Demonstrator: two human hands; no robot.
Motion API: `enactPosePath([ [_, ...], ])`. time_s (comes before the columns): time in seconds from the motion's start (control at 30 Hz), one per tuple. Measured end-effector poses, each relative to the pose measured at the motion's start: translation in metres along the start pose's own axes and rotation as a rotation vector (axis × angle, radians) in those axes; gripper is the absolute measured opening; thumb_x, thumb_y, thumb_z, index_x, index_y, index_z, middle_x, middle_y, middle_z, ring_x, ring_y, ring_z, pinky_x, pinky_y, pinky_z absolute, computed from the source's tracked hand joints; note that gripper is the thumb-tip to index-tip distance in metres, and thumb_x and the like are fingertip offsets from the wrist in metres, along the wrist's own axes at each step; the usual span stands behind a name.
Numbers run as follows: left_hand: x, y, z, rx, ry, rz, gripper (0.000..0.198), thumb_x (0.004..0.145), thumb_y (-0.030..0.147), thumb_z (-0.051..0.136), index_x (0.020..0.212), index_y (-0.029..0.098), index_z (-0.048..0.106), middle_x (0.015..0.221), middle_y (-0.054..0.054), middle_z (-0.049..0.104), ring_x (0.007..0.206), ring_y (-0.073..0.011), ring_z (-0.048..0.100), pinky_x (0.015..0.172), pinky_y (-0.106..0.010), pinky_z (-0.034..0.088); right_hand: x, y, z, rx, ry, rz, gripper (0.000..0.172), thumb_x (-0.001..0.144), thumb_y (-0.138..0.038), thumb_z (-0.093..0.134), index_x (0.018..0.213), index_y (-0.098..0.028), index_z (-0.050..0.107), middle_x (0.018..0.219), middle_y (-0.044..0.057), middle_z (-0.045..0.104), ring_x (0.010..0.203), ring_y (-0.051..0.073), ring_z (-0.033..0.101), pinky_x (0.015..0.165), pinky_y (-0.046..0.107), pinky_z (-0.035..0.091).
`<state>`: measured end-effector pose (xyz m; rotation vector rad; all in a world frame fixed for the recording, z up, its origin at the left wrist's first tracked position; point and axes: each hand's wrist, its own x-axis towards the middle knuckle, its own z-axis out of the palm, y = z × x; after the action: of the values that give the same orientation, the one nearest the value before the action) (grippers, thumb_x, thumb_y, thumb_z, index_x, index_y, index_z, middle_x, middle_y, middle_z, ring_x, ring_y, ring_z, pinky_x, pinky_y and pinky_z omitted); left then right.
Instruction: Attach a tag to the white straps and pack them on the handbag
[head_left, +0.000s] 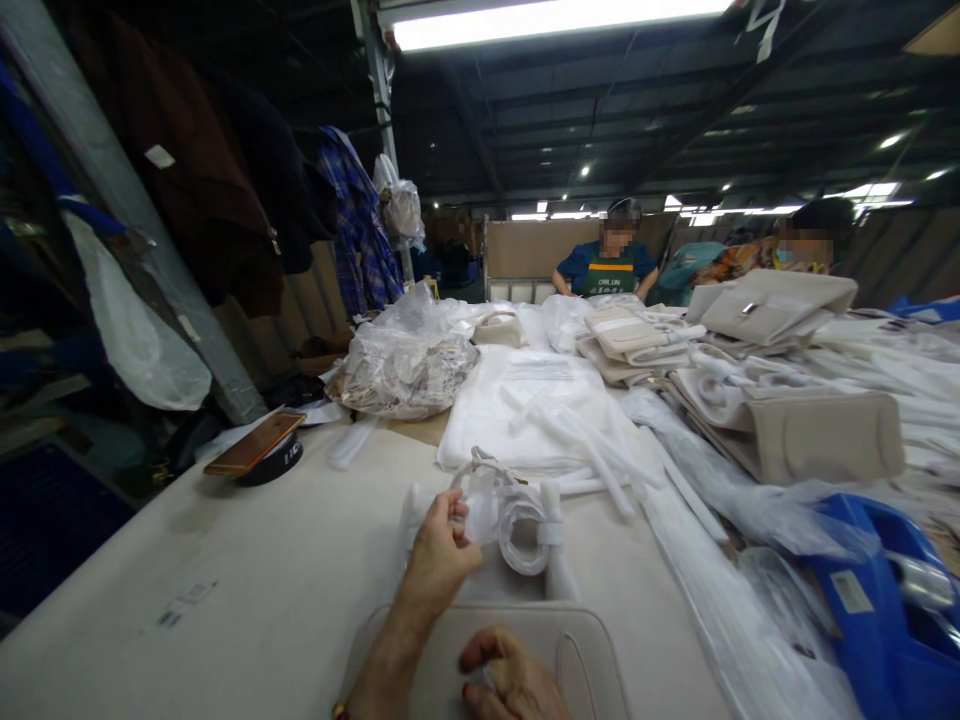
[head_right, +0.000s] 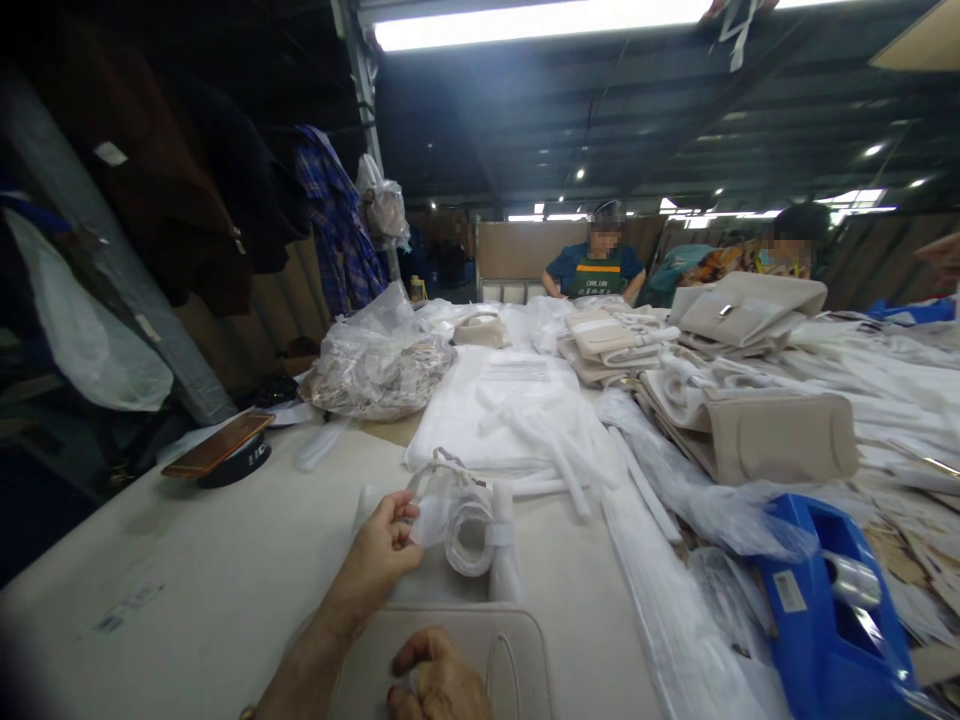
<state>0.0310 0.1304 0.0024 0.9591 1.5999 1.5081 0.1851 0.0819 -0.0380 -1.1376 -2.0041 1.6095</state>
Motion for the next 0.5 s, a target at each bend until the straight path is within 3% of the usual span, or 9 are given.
enactPosePath([
  [0.2, 0.001, 0.001, 0.003, 0.076, -0.050, -0.057, 0.070, 0.041, 0.014, 0.075, 0.106, 0.014, 0.050, 0.097, -0.004, 0.056, 0.051, -0.0066, 0.051, 0.048, -0.021, 0.043, -0.001, -0.004, 0.002, -0.044, 0.051, -0.001, 0.028, 0.071, -0.025, 0.050, 0.096, -0.019, 0.061, 0.062, -0.003, 0.043, 0.064, 0.017, 0.050, 0.060, 0.025, 0.034],
  [0.33, -0.008, 0.012, -0.003, -0.026, -0.137, -0.091, 0.078, 0.039, 0.011, 0.075, 0.112, 0.014, 0.049, 0.103, -0.006, 0.054, 0.058, -0.0093, 0.056, 0.053, -0.024, 0.048, -0.001, -0.003, 0.002, -0.076, 0.067, -0.011, 0.027, 0.071, -0.025, 0.052, 0.096, -0.018, 0.062, 0.064, -0.002, 0.047, 0.065, 0.017, 0.051, 0.063, 0.025, 0.036],
  [0.5, -0.018, 0.014, -0.005, -0.210, -0.141, -0.057, 0.073, 0.049, 0.026, 0.081, 0.113, 0.013, 0.049, 0.103, -0.007, 0.053, 0.067, -0.0090, 0.056, 0.063, -0.023, 0.049, -0.001, -0.006, -0.001, -0.092, 0.026, -0.037, 0.024, 0.073, -0.024, 0.051, 0.094, -0.019, 0.063, 0.064, -0.002, 0.055, 0.063, 0.015, 0.055, 0.059, 0.021, 0.039],
])
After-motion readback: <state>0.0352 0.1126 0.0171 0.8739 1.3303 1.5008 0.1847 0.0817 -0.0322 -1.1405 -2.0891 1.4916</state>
